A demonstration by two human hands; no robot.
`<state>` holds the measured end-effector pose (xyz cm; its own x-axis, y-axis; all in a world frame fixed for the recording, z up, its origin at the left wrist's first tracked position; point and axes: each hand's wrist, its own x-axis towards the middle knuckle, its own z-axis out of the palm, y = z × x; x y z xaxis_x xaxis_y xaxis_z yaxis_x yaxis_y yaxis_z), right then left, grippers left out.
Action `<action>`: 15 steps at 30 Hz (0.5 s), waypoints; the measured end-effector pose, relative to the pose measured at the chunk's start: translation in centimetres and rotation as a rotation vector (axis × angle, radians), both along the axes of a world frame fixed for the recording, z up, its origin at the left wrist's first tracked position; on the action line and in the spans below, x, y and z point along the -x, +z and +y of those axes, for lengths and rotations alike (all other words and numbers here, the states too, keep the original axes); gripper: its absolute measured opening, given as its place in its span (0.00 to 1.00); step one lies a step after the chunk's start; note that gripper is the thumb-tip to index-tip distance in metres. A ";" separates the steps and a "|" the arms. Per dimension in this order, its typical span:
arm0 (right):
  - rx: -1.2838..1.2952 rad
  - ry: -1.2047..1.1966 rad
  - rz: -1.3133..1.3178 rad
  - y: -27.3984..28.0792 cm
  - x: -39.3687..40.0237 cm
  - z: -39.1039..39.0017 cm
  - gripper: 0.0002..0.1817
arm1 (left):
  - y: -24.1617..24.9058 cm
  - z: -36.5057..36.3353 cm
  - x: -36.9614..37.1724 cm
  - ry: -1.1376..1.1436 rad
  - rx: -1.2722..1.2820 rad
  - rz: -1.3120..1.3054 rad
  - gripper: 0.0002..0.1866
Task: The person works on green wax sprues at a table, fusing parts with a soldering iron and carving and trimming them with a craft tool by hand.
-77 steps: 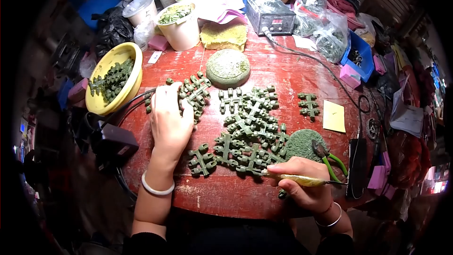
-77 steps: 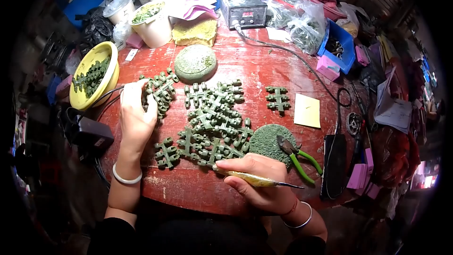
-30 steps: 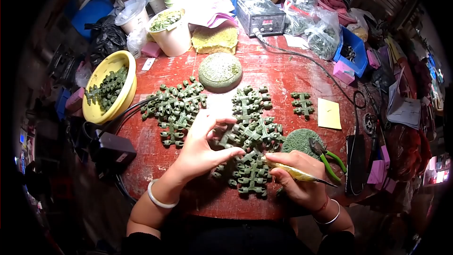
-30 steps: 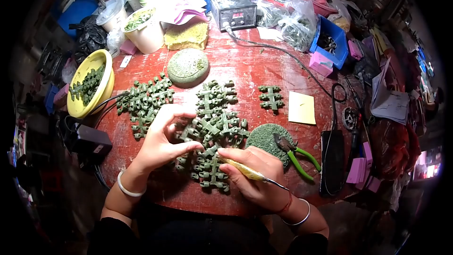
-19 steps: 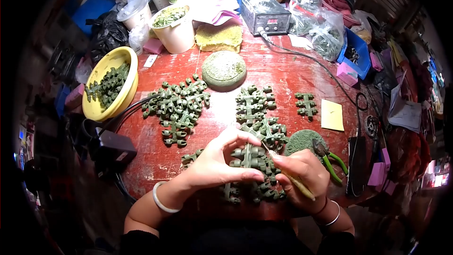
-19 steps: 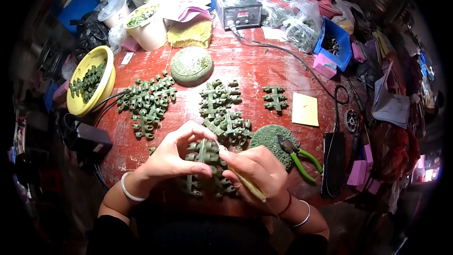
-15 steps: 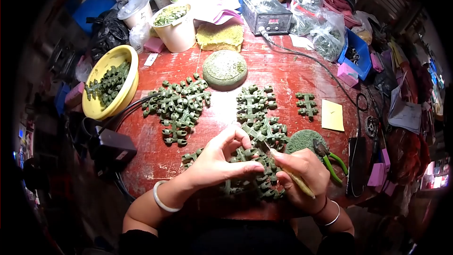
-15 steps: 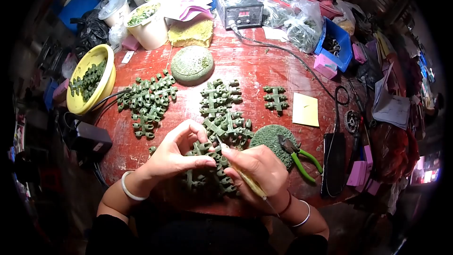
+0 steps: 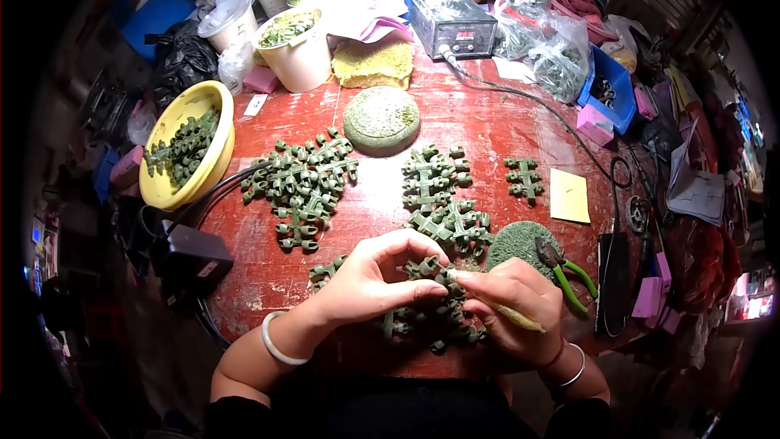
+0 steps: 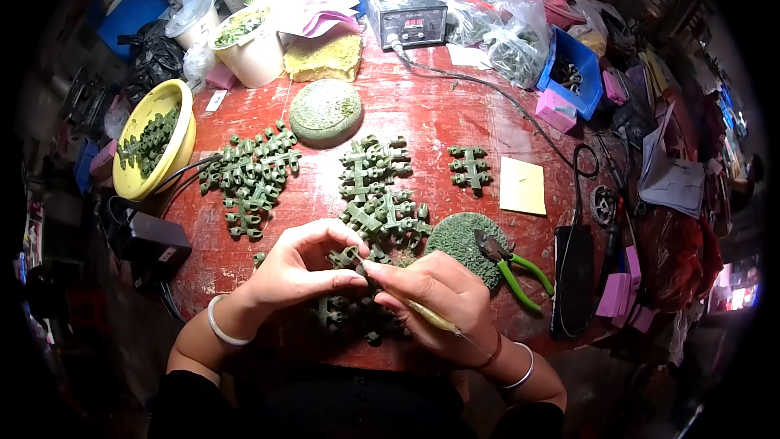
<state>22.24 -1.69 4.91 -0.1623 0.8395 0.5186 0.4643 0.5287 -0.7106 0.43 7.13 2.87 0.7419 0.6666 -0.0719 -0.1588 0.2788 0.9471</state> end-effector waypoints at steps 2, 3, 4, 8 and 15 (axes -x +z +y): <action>-0.026 -0.029 -0.038 -0.1 0.1 0.0 0.22 | 0.0 0.0 0.1 0.012 -0.007 0.005 0.18; -0.051 -0.044 -0.043 -0.1 0.2 0.0 0.22 | 0.1 0.0 0.1 0.010 0.008 0.022 0.18; -0.076 -0.059 -0.048 -0.1 0.2 -0.1 0.21 | 0.1 0.0 0.1 0.008 0.022 0.040 0.18; -0.010 0.016 0.020 0.1 0.1 -0.1 0.21 | -0.1 0.1 0.2 0.004 -0.010 -0.001 0.18; -0.050 -0.050 -0.002 0.3 -0.1 -0.1 0.20 | -0.1 0.2 0.2 0.017 -0.005 0.000 0.18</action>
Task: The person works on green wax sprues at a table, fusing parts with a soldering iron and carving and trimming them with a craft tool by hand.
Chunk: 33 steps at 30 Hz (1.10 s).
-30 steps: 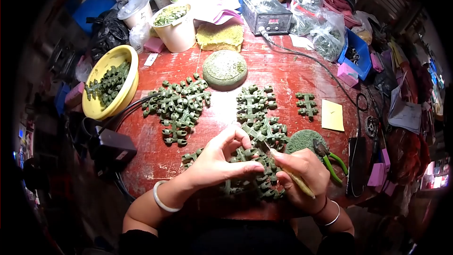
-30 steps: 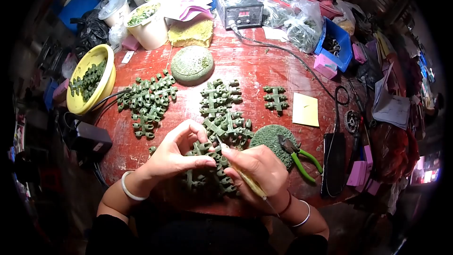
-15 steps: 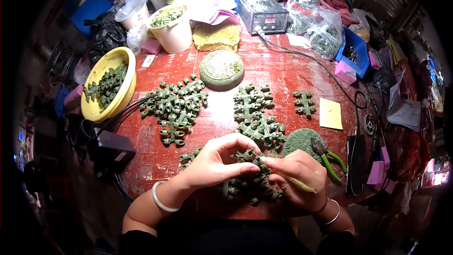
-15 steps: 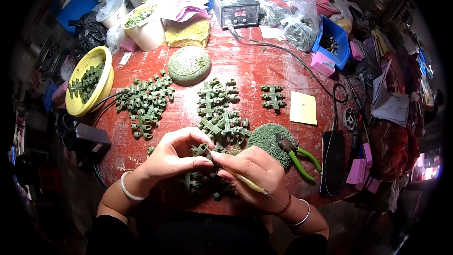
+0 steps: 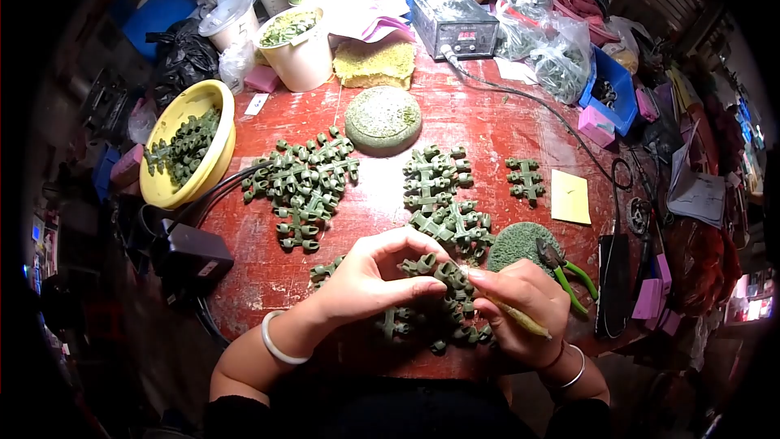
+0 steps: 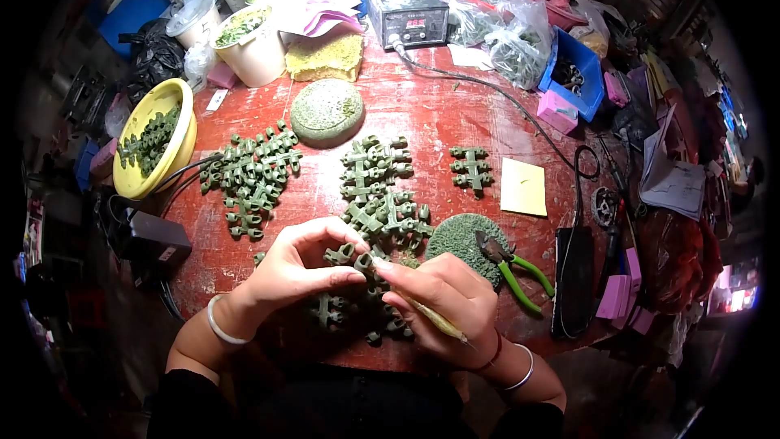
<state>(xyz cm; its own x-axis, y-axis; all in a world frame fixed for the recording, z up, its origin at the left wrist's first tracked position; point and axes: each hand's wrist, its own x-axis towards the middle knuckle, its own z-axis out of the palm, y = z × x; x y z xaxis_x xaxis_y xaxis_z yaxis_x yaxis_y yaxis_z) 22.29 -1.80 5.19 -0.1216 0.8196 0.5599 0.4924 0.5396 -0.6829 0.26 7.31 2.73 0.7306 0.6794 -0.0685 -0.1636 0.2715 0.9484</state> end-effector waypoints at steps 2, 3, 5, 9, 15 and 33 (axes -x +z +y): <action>-0.004 0.005 0.006 0.0 -0.1 -0.1 0.20 | 0.0 0.3 0.1 0.000 -0.065 0.045 0.19; 0.014 0.036 0.003 -0.1 0.0 -0.2 0.20 | -0.2 0.5 0.2 -0.014 -0.151 0.050 0.19; 0.018 0.060 -0.005 -0.4 0.1 0.0 0.21 | -0.3 0.5 0.3 -0.028 -0.238 0.056 0.19; -0.008 -0.014 -0.018 -0.1 0.0 0.2 0.20 | -0.2 0.5 0.2 -0.037 -0.124 -0.015 0.19; 0.038 -0.004 -0.013 0.1 0.1 0.1 0.20 | -0.4 0.6 0.3 0.001 -0.373 0.058 0.19; 0.059 0.062 0.067 0.1 -0.4 0.0 0.20 | -0.1 0.2 0.2 -0.020 0.027 -0.026 0.17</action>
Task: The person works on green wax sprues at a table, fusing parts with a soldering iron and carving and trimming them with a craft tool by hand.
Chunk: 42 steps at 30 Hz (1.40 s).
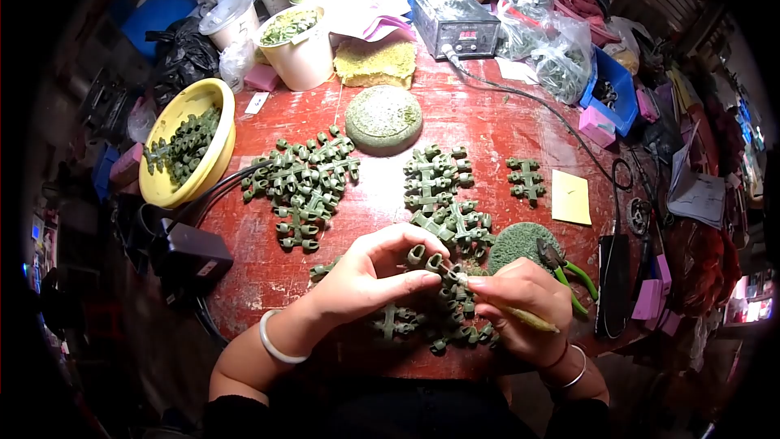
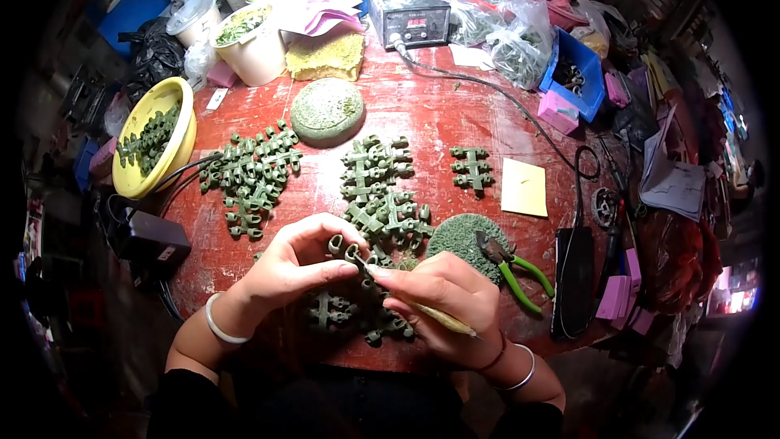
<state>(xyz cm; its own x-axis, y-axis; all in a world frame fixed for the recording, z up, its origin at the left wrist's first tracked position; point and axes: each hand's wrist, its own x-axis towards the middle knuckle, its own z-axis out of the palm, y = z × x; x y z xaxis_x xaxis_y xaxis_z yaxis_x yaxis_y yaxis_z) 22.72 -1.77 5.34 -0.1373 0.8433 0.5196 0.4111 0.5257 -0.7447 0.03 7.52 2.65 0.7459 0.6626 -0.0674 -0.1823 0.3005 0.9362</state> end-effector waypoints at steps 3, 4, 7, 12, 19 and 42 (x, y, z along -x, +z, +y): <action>0.061 0.000 0.030 0.2 0.0 0.1 0.19 | 0.0 0.2 0.2 -0.045 0.092 -0.069 0.17; 0.091 -0.035 0.042 0.3 0.0 0.1 0.19 | 0.0 0.2 0.3 -0.078 0.181 -0.086 0.18; 0.134 -0.017 0.098 0.4 -0.1 0.1 0.16 | -0.2 0.3 0.3 -0.098 0.168 -0.103 0.18; 0.227 0.003 0.213 0.3 -0.6 0.1 0.14 | -0.1 0.2 0.1 -0.085 0.154 -0.092 0.17; 0.042 0.008 0.016 0.2 -0.3 0.3 0.16 | 0.5 0.2 0.1 0.028 -0.345 0.163 0.16; 0.054 0.022 0.013 0.0 0.0 0.2 0.17 | 0.6 0.1 0.0 0.052 -0.309 0.147 0.15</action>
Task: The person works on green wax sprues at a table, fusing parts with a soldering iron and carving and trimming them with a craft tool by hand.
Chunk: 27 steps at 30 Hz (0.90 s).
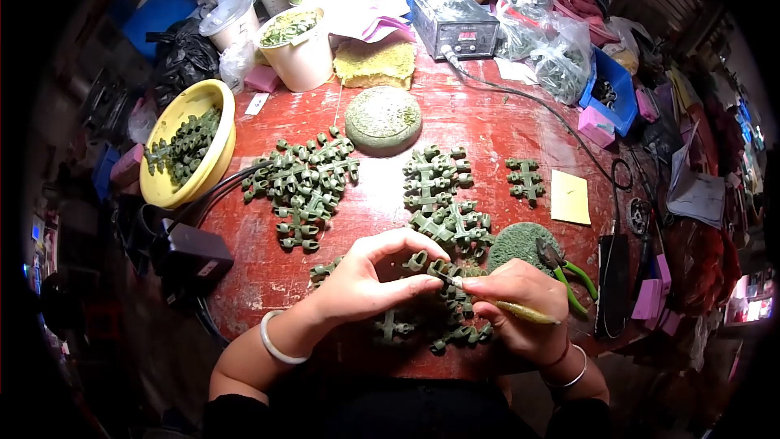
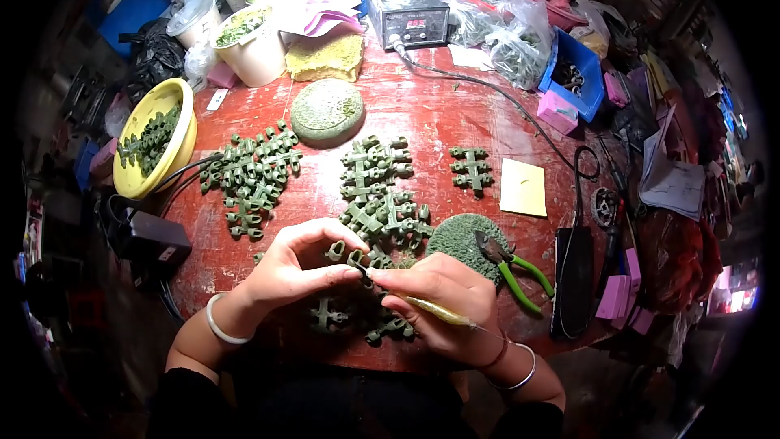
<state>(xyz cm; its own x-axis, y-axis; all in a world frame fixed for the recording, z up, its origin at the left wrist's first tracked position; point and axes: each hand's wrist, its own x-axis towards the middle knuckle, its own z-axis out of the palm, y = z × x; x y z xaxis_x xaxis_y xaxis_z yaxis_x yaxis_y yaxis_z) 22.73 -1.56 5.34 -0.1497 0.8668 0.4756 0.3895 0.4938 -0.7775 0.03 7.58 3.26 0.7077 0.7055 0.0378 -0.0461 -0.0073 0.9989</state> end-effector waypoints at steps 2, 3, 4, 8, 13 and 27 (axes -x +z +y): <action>-0.005 0.016 -0.008 0.0 -0.1 0.0 0.18 | -0.2 0.0 0.0 -0.012 0.042 -0.019 0.15; -0.004 0.016 -0.008 0.0 0.0 0.0 0.18 | -0.3 0.0 0.0 -0.011 0.071 -0.041 0.15; -0.030 -0.056 -0.043 0.1 0.0 0.0 0.18 | -0.4 0.0 0.0 -0.008 0.099 -0.064 0.15; -0.048 -0.080 -0.055 0.3 0.0 -0.2 0.19 | -0.6 0.0 0.1 -0.016 0.145 -0.107 0.15; -0.019 -0.067 -0.012 0.1 0.2 -0.1 0.19 | -0.7 0.0 0.2 -0.046 0.281 -0.113 0.16; 0.541 0.030 0.469 0.1 -0.7 -0.3 0.13 | -0.3 -0.2 0.2 -0.207 0.628 -0.227 0.18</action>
<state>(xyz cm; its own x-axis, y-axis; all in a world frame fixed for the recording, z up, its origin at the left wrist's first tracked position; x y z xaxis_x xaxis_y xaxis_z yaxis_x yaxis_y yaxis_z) 23.39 -1.88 5.44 -0.0621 0.9981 0.0003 -0.0531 -0.0030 -0.9986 -0.19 7.39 2.96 0.8528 0.4940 -0.1695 -0.1928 0.5995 0.7768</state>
